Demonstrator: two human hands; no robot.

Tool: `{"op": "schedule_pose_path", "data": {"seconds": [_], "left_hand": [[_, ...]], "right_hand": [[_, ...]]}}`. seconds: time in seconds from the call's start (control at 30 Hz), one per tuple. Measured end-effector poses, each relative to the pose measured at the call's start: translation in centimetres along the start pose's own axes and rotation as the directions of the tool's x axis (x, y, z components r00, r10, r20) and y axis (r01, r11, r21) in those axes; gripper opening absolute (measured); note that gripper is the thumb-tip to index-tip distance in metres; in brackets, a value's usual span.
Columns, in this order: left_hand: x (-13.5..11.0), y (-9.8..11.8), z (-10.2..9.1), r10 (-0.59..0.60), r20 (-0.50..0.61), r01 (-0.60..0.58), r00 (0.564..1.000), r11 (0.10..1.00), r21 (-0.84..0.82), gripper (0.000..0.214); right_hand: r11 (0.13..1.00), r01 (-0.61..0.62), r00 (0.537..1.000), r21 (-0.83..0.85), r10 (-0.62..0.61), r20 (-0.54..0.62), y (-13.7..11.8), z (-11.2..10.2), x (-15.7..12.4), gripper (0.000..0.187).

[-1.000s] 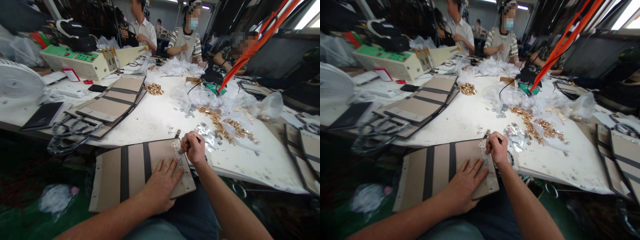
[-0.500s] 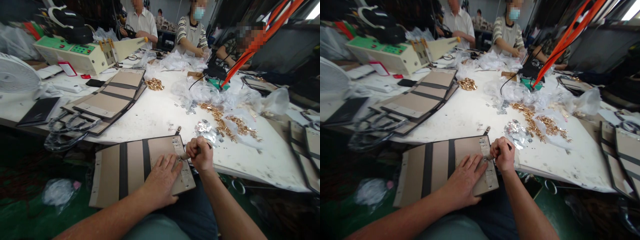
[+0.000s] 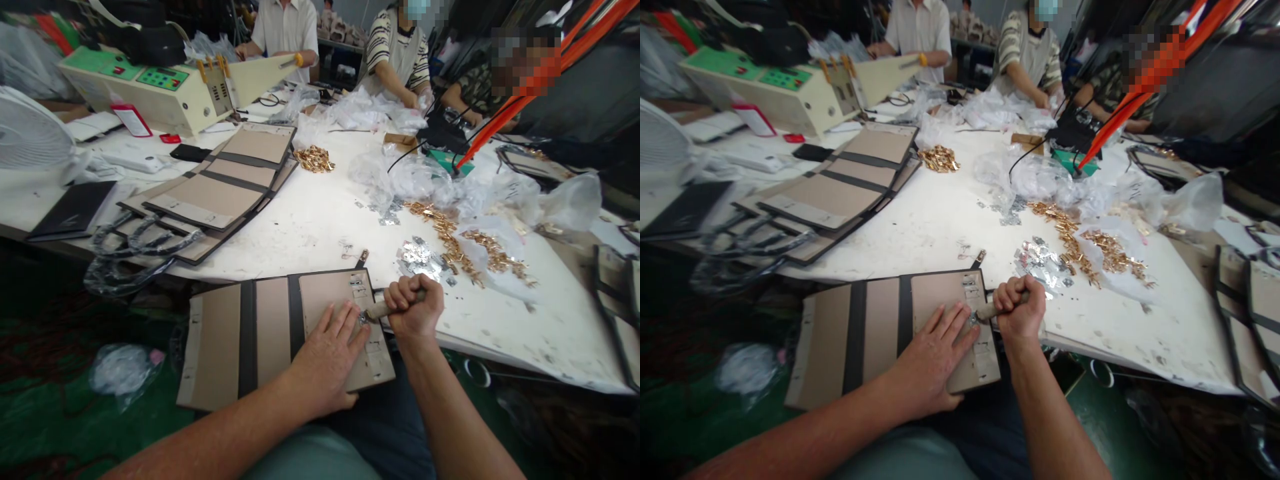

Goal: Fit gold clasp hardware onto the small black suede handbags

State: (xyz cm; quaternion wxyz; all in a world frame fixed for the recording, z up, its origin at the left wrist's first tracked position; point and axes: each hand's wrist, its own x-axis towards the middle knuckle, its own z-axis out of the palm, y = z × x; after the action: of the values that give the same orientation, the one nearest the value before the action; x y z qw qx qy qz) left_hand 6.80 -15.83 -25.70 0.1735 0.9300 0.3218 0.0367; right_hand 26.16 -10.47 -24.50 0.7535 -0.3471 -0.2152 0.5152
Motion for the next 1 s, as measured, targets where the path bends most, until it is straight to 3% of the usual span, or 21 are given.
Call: {"op": "schedule_pose_path", "data": {"seconds": [0.1, 0.2, 0.27, 0.47, 0.63, 0.8, 0.87, 0.93, 1.0], "left_hand": [[0.0, -0.1, 0.1, 0.01, -0.011, -0.01, 1.0, 1.0, -0.004, 0.113], [-0.2, 0.0, 0.3, -0.013, -0.043, 0.013, 0.999, 1.0, -0.015, 0.12], [-0.3, 0.0, 0.6, -0.033, -0.067, 0.031, 0.997, 0.999, -0.034, 0.121], [-0.6, 0.0, 1.5, -0.049, -0.077, 0.047, 0.996, 0.998, -0.036, 0.122], [-0.6, -0.2, 1.8, -0.047, -0.089, 0.039, 0.995, 0.996, -0.084, 0.123], [-0.7, -0.3, 1.7, -0.042, -0.12, 0.026, 0.992, 0.991, -0.133, 0.126], [-0.8, -0.3, 1.5, -0.038, -0.117, 0.023, 0.992, 0.991, -0.13, 0.126], [-0.9, -0.3, 1.5, -0.032, -0.105, 0.02, 0.994, 0.993, -0.114, 0.123], [-0.9, -0.4, 1.6, -0.032, -0.099, 0.022, 0.995, 0.994, -0.105, 0.122]], "right_hand": [[0.97, 0.101, 0.988, -0.222, -0.071, 0.138, 0.6, 1.6, -1.2, 0.034], [0.773, 0.274, 0.925, -0.572, -0.049, 0.376, 0.7, 3.3, -2.4, 0.037], [0.681, 0.321, 0.899, -0.658, 0.0, 0.439, 0.4, 3.8, -2.7, 0.04], [0.741, 0.31, 0.909, -0.595, -0.049, 0.413, 0.0, 3.3, -2.8, 0.042], [0.679, 0.356, 0.88, -0.642, -0.012, 0.475, 0.2, 4.3, -3.6, 0.039], [0.513, 0.534, 0.754, -0.672, 0.07, 0.653, 0.5, 5.0, -3.6, 0.036], [0.462, 0.554, 0.758, -0.693, 0.066, 0.649, 0.1, 5.0, -3.2, 0.035], [0.525, 0.508, 0.806, -0.682, -0.01, 0.592, -0.5, 4.9, -2.8, 0.037], [0.677, 0.453, 0.83, -0.58, -0.083, 0.551, -0.7, 4.7, -2.7, 0.039]]}}
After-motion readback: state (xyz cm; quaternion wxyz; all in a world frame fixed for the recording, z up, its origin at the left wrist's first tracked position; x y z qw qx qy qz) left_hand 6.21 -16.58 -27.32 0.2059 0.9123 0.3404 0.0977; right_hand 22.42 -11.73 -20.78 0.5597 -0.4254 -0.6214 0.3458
